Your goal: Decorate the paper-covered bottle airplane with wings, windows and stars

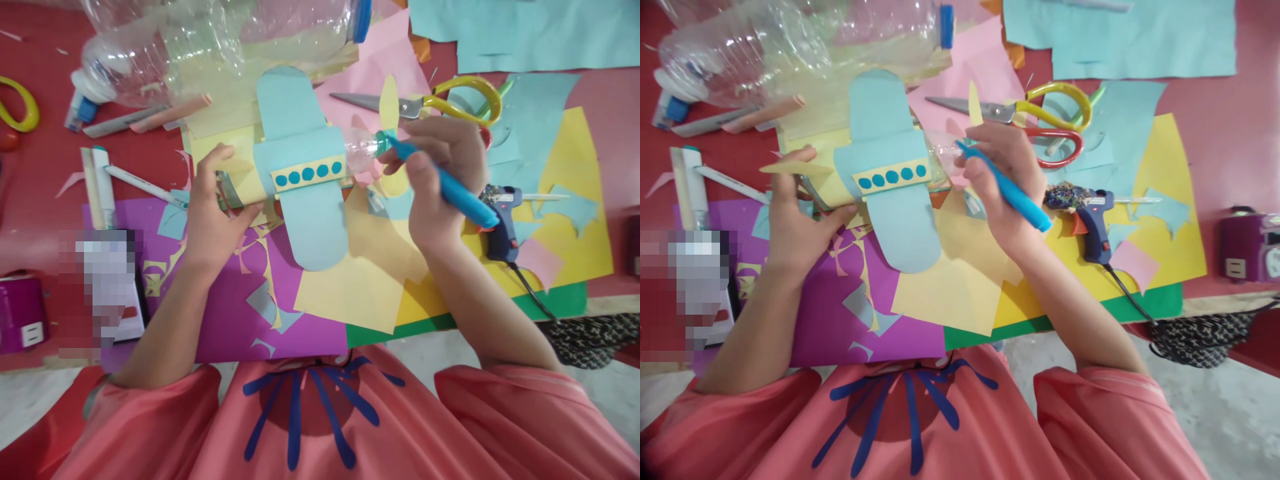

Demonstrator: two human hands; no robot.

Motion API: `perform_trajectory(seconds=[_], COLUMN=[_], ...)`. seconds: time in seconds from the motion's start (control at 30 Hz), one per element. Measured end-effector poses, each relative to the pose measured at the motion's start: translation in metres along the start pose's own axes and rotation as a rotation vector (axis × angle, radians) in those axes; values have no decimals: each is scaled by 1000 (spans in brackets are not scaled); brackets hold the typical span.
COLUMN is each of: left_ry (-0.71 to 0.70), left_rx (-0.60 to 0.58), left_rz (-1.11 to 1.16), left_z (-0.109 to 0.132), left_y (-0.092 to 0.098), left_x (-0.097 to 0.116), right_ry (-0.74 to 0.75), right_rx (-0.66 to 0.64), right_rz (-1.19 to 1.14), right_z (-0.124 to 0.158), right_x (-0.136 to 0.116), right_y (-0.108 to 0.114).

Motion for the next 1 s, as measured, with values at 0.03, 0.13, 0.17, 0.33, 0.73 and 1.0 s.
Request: perform_trajectory(seconds=[0.03,0.13,0.17,0.33,0.73,1.0], left_ry=[0,41,54,96,57,145], left_rx=[18,50,46,23,-162,-115], left_rz=[2,20,26,11,275,444], left_z=[0,-2,-2,16,48,17], left_y=[-1,-3,-4,11,-9,-44], left_x=[-2,-7,-6,10,69,50], right_ry=[-14,-28,-25,91,291,312], right_rx=[24,-33,-84,-203,-297,-431], right_rz=[-38,-106,-91,-10,161,138], right_z=[1,10,15,36,46,54], right_x=[0,-3,-5,-16,-21,-12], right_y=[3,0,-4,-10,-26,-39])
Point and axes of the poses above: each hand's wrist, its own z-axis away from the middle knuckle, its own y-axis out of the back of the hand, x = y × z, the point moved 9 cm from there along -z, towards the middle knuckle, and after that the axes turned 1 degree about -y, right-handed, at the moved point
